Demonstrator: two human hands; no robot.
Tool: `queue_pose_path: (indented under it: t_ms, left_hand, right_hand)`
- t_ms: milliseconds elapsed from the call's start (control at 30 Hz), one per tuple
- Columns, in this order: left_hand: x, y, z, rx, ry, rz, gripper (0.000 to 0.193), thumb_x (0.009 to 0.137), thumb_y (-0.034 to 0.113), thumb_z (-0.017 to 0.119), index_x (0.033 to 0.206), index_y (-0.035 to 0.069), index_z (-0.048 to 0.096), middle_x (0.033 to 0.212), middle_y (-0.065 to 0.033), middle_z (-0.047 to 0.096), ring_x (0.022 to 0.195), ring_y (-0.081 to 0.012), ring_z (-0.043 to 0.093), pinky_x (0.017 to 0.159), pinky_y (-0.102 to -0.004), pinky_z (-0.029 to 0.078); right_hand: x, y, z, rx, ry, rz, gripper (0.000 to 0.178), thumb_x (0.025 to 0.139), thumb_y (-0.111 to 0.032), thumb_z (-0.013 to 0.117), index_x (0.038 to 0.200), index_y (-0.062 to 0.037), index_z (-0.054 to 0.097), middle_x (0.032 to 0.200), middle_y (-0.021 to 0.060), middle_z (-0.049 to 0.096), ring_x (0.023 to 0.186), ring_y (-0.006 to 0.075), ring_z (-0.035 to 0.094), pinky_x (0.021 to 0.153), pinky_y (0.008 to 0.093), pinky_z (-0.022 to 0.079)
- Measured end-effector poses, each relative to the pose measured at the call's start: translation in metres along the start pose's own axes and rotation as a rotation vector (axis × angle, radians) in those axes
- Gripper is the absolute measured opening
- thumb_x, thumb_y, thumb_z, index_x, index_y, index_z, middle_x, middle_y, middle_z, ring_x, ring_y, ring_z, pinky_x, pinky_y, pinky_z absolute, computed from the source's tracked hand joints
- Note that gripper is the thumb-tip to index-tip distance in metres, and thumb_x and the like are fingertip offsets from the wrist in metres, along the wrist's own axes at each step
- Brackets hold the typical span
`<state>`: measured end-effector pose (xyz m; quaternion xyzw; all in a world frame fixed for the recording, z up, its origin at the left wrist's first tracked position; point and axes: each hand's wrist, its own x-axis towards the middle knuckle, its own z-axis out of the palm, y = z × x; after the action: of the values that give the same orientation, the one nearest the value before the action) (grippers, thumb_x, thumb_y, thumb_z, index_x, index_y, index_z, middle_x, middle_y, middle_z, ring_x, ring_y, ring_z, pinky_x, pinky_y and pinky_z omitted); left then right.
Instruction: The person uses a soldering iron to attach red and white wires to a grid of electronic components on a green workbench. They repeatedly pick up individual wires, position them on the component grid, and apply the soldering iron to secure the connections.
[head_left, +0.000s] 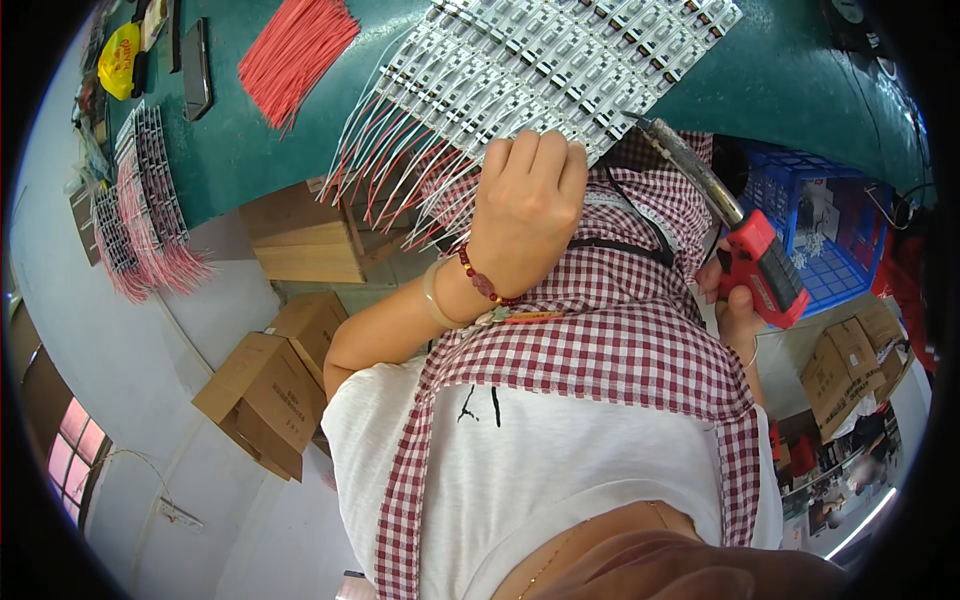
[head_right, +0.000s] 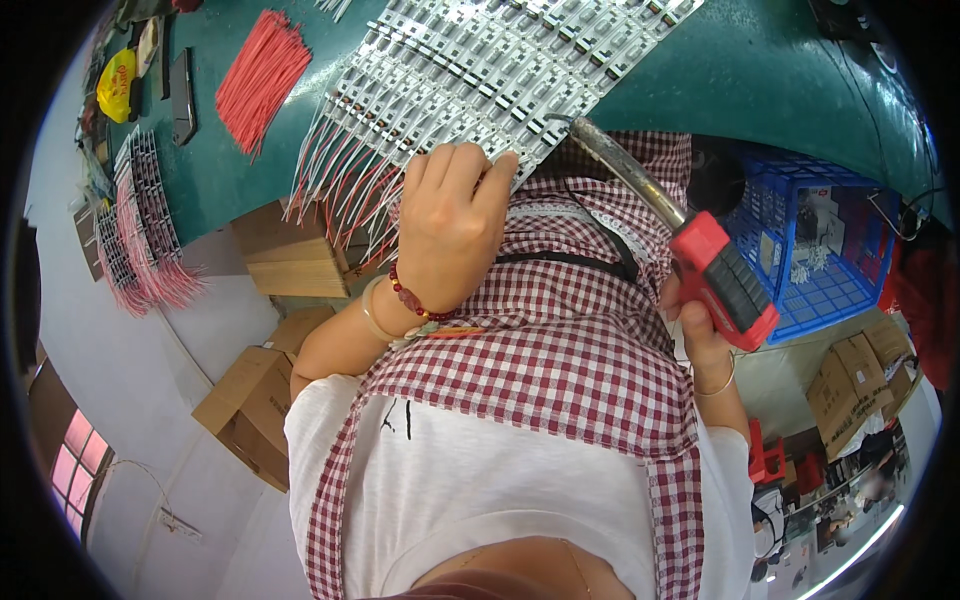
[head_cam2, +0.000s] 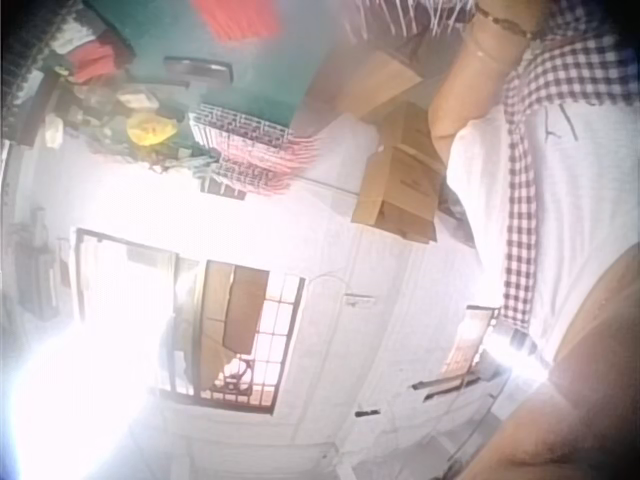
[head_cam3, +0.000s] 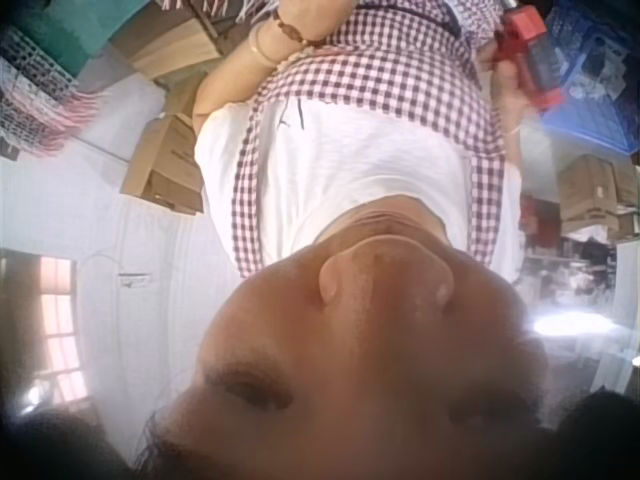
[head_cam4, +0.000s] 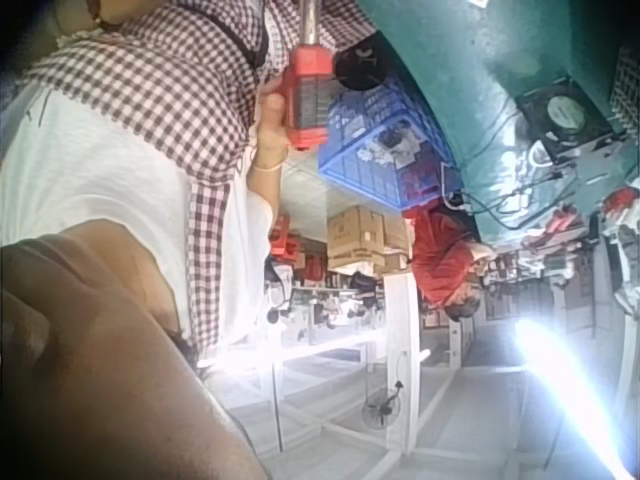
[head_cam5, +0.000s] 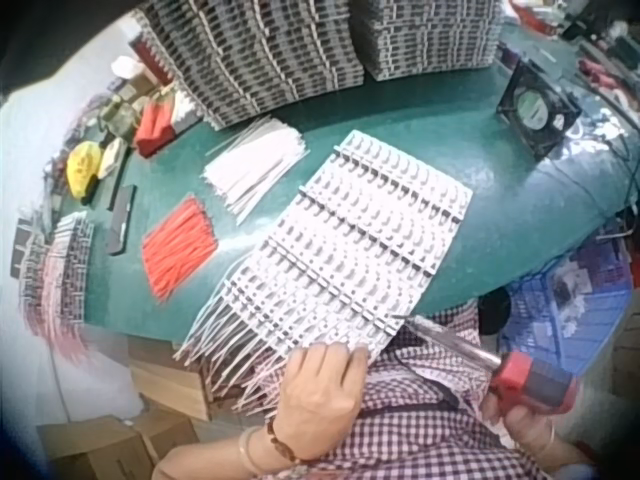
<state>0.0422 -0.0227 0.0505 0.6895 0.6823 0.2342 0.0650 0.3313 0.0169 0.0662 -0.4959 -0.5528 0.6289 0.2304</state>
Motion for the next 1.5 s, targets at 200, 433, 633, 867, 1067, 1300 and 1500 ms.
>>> queue_pose_path:
  t_ms: [200,433,633,867,1067,1300,1500]
  left_hand:
    - [-0.003,0.0,0.001,-0.015,0.036,-0.013,0.019,0.073,0.004,0.065,0.092,0.004,0.066,0.074,-0.0048,0.046,0.072,-0.0209,0.049,0.065,-0.034,0.036]
    - [-0.003,-0.007,-0.015,-0.002,0.037,-0.106,0.012,0.074,0.009,0.069,0.082,0.009,0.061,0.076,-0.0027,0.049,0.072,-0.0212,0.05,0.066,-0.0357,0.035]
    - [0.032,-0.08,-0.052,0.209,0.165,-0.18,0.007,0.079,0.012,0.068,0.08,0.009,0.061,0.074,-0.0043,0.057,0.075,-0.0245,0.055,0.066,-0.0378,0.036]
    - [0.165,-0.173,0.007,0.308,0.093,-0.172,0.015,0.08,0.021,0.06,0.08,0.007,0.064,0.09,-0.0119,0.063,0.093,-0.0282,0.059,0.076,-0.0462,0.044]
    - [0.165,-0.185,-0.012,0.168,0.331,-0.19,0.011,0.078,0.019,0.064,0.078,0.008,0.064,0.085,-0.0083,0.062,0.088,-0.0294,0.059,0.078,-0.0443,0.045]
    - [0.043,-0.228,-0.081,0.348,0.086,-0.326,0.018,0.077,0.02,0.071,0.089,0.009,0.067,0.096,-0.0054,0.063,0.094,-0.0296,0.057,0.075,-0.0408,0.046]
    - [0.024,-0.208,-0.048,0.456,0.273,-0.263,0.018,0.076,0.017,0.071,0.092,0.013,0.067,0.088,-0.0013,0.059,0.089,-0.0236,0.055,0.076,-0.0378,0.04]
  right_hand:
    - [0.007,-0.003,0.002,0.075,0.024,-0.04,0.077,0.081,-0.058,0.064,0.122,0.0043,0.046,0.066,0.0052,0.05,0.05,0.0128,0.044,0.053,0.0288,0.041]
    - [0.025,-0.015,0.022,0.235,-0.001,-0.05,0.074,0.085,-0.056,0.061,0.123,0.0063,0.047,0.063,0.0053,0.05,0.051,0.0107,0.045,0.05,0.0254,0.039]
    - [0.047,-0.029,0.027,0.374,0.051,-0.132,0.065,0.09,-0.053,0.053,0.116,0.0055,0.045,0.06,0.0063,0.048,0.045,0.0105,0.041,0.045,0.0255,0.041]
    - [0.073,-0.045,0.032,0.465,-0.031,-0.252,0.057,0.095,-0.05,0.045,0.118,0.0023,0.044,0.064,0.0052,0.049,0.046,0.0097,0.04,0.043,0.025,0.037]
    - [0.068,-0.045,0.043,0.494,0.027,-0.219,0.056,0.095,-0.05,0.045,0.118,0.0013,0.044,0.064,0.0052,0.049,0.045,0.0097,0.04,0.043,0.0251,0.037]
    - [0.085,-0.055,0.045,0.508,-0.009,-0.197,0.055,0.096,-0.049,0.044,0.117,0.0012,0.043,0.064,0.0052,0.049,0.045,0.0095,0.04,0.043,0.0246,0.037]
    - [0.089,-0.065,0.055,0.464,-0.04,-0.214,0.056,0.095,-0.051,0.043,0.117,0.0005,0.042,0.063,0.0055,0.049,0.044,0.0098,0.039,0.043,0.0249,0.037]
